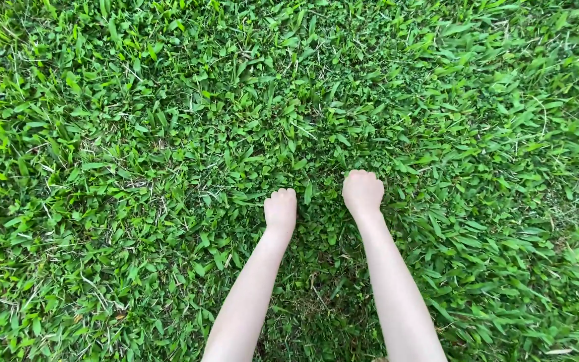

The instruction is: The person pulls individual strands of grass or weeds from a lawn by hand.

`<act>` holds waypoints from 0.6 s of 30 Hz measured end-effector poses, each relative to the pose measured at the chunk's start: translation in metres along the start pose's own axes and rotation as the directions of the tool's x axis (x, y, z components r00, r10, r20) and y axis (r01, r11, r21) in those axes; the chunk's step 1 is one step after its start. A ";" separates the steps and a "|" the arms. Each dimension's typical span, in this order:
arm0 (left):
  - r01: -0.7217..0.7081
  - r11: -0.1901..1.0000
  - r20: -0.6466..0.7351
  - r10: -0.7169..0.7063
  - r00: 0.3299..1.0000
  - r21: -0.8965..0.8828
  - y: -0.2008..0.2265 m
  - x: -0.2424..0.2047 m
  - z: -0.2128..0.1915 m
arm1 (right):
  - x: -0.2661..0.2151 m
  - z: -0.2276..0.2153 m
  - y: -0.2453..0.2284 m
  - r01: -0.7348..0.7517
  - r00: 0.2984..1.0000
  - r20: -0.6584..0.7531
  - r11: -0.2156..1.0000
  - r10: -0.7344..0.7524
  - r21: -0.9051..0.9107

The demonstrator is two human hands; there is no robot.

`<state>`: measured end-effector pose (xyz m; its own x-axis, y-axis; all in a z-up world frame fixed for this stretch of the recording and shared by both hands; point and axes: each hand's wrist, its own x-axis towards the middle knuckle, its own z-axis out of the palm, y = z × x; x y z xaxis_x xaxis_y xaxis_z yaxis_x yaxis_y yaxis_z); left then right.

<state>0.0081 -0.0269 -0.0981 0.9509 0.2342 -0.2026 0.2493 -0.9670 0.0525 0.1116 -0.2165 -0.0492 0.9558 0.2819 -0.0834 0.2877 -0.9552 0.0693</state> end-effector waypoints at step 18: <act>-0.266 0.964 -0.480 0.229 0.847 -0.009 0.054 0.088 -0.134 | -0.087 -0.103 0.049 -0.173 0.982 0.067 0.711 0.175 0.681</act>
<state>0.1305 -0.0453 0.0183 0.9506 0.0251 0.3093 -0.0107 -0.9935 0.1134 0.0486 -0.2784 0.0634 0.9853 0.1034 -0.1363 -0.0020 -0.7896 -0.6136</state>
